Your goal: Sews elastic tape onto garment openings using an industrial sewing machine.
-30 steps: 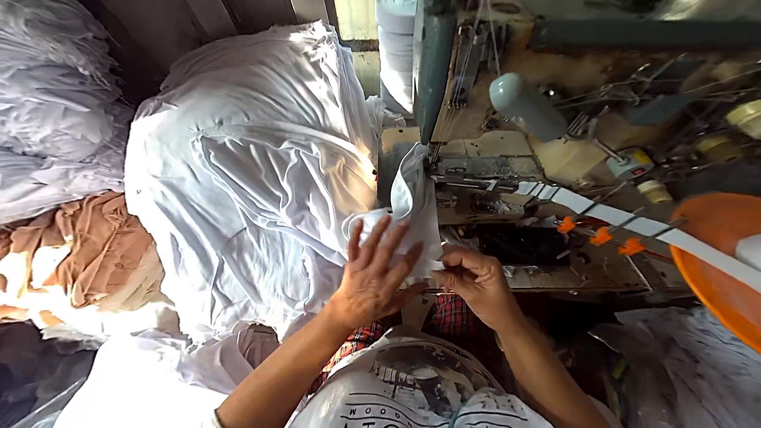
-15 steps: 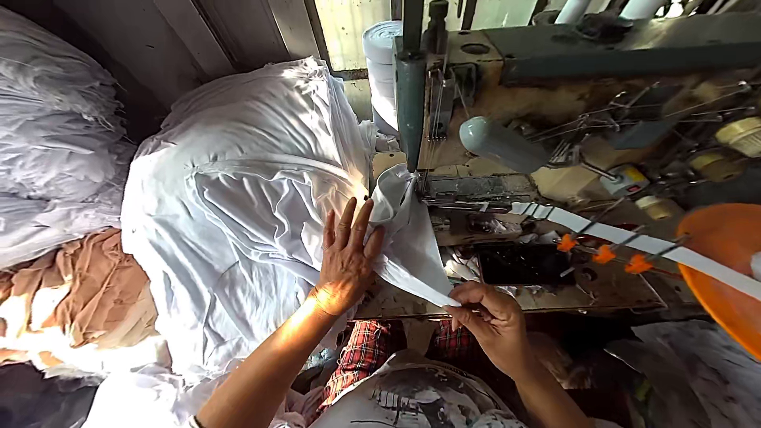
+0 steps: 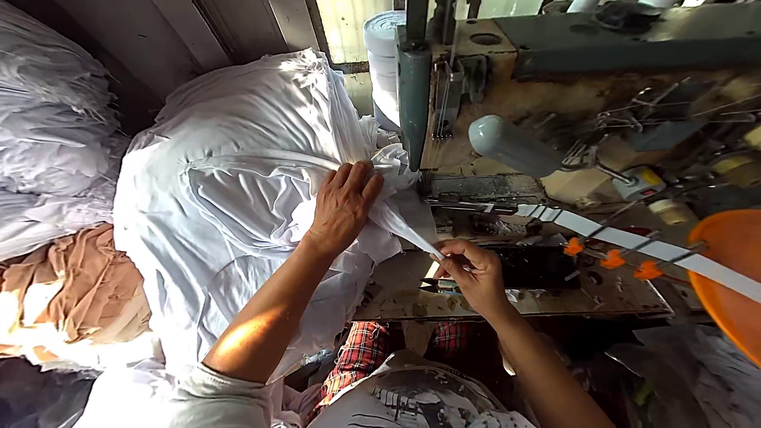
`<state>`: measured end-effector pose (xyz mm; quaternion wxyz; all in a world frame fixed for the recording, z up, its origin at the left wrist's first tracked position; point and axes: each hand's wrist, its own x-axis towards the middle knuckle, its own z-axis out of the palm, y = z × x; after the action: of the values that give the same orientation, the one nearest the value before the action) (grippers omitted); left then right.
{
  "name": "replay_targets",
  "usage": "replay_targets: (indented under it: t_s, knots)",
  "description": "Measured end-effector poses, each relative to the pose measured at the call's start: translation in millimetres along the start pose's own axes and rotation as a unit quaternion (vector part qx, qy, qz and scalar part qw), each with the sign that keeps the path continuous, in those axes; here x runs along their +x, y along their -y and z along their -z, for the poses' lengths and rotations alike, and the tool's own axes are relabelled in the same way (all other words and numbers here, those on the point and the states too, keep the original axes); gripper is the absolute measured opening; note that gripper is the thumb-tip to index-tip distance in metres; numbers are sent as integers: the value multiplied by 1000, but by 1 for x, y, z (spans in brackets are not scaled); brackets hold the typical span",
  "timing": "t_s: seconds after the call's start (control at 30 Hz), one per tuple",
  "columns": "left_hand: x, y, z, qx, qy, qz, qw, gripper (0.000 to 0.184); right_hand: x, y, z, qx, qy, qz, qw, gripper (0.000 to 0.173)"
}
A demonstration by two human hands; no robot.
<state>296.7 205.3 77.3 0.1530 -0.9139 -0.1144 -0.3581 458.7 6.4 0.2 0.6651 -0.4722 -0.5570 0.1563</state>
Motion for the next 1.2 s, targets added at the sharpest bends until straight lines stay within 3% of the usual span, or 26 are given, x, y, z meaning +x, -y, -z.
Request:
replay_targets:
  t_s: [0.37,0.6,0.7,0.8,0.83,0.93,1.03,1.13,1.2]
  knots:
    - [14,37,-16,37,-52,-31,997,19,36,-16,-4,-7,-8,-30,999,10]
    - [1,37,-20,31,-43,9,999,24,26,-18,-6,-111,-12,14,994,17]
    - [-10,38,-20,-8,-30,99,995,51,10,-12,-5,-172,-23,44,984,22]
    - [-32,35,-11,-56,27,279,958,90,-16,-6,-10,-210,-54,78,973,19]
    - [-41,38,-8,-66,54,319,944,91,-22,-6,-12,-214,-51,75,973,18]
    - [-66,46,-2,-127,98,315,936,50,-27,-6,-30,-196,-2,-5,981,24]
    - [-59,42,37,-216,145,272,926,17,-13,1,-58,-58,43,-116,991,33]
    - [-37,47,98,-312,246,196,897,14,2,14,-86,119,60,-245,960,43]
    - [-21,54,135,-356,290,156,874,17,13,26,-105,236,58,-367,898,45]
